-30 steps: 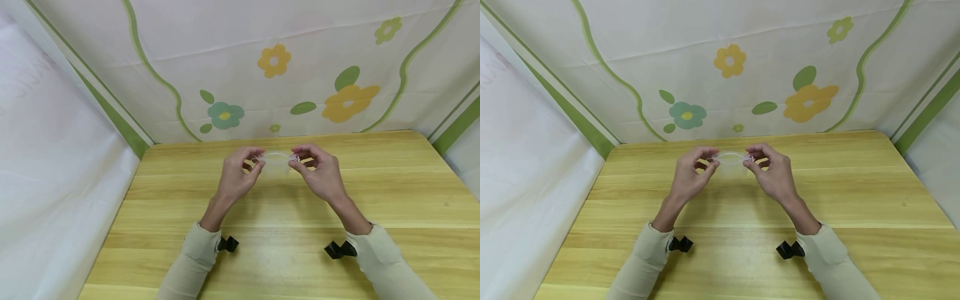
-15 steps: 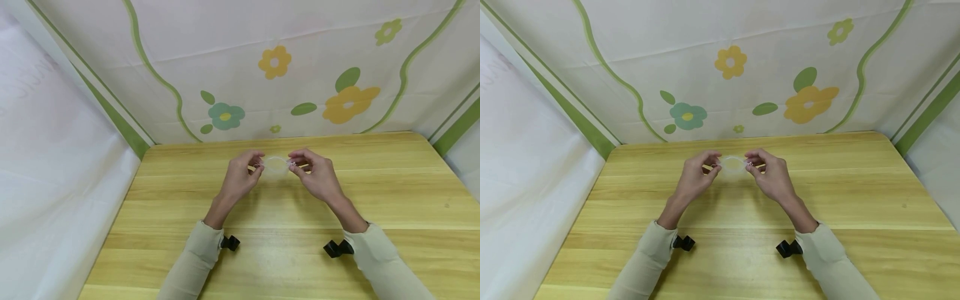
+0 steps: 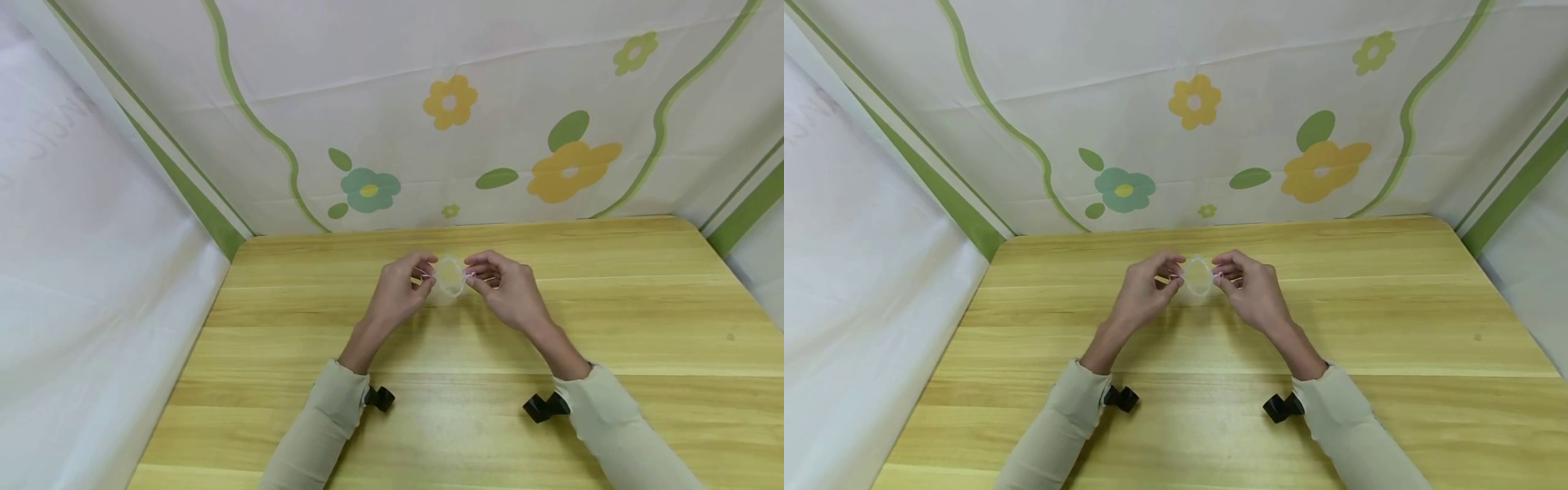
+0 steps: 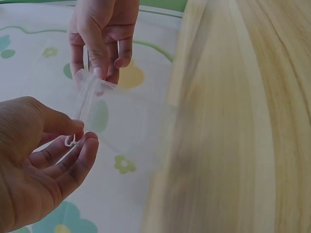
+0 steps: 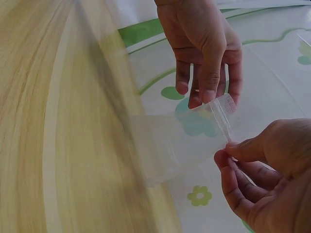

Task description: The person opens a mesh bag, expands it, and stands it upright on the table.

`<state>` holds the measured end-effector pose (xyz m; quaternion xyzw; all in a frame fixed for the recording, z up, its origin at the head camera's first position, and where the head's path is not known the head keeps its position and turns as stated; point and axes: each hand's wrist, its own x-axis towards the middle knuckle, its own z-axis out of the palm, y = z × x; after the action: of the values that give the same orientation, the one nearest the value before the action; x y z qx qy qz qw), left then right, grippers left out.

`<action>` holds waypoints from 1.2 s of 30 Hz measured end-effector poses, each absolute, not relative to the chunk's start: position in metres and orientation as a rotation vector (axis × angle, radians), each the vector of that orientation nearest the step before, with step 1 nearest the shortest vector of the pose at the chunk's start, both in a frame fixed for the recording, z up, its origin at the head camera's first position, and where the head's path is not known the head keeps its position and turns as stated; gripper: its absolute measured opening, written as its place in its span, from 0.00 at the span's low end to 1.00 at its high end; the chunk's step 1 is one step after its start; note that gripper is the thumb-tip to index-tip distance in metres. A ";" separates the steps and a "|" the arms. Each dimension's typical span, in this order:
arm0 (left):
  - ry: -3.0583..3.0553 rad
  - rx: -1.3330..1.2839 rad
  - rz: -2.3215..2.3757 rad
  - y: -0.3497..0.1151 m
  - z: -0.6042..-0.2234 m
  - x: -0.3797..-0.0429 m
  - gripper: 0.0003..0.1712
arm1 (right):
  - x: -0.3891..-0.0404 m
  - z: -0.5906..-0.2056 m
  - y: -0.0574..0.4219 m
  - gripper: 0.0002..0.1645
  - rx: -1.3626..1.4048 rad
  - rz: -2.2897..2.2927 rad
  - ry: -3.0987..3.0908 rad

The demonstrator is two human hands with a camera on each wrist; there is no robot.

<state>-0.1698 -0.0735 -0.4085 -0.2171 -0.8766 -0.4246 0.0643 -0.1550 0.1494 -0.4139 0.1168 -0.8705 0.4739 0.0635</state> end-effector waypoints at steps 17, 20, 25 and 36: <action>-2.796 -0.627 -1.156 -0.083 -0.406 -0.172 0.24 | -0.157 -0.413 0.156 0.23 0.428 1.287 -2.748; -2.749 -0.679 -1.146 -0.085 -0.404 -0.173 0.24 | -0.157 -0.409 0.157 0.26 0.496 1.267 -2.735; -2.681 -0.785 -1.096 -0.086 -0.405 -0.176 0.23 | -0.161 -0.405 0.157 0.25 0.607 1.213 -2.714; -2.705 -0.799 -0.968 -0.084 -0.412 -0.178 0.17 | -0.172 -0.395 0.150 0.22 0.716 1.101 -2.908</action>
<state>-0.1777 -0.0837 -0.4119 -0.2671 -0.9043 -0.3234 0.0795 -0.1715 0.1497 -0.3945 0.2244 -0.9111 0.3449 -0.0244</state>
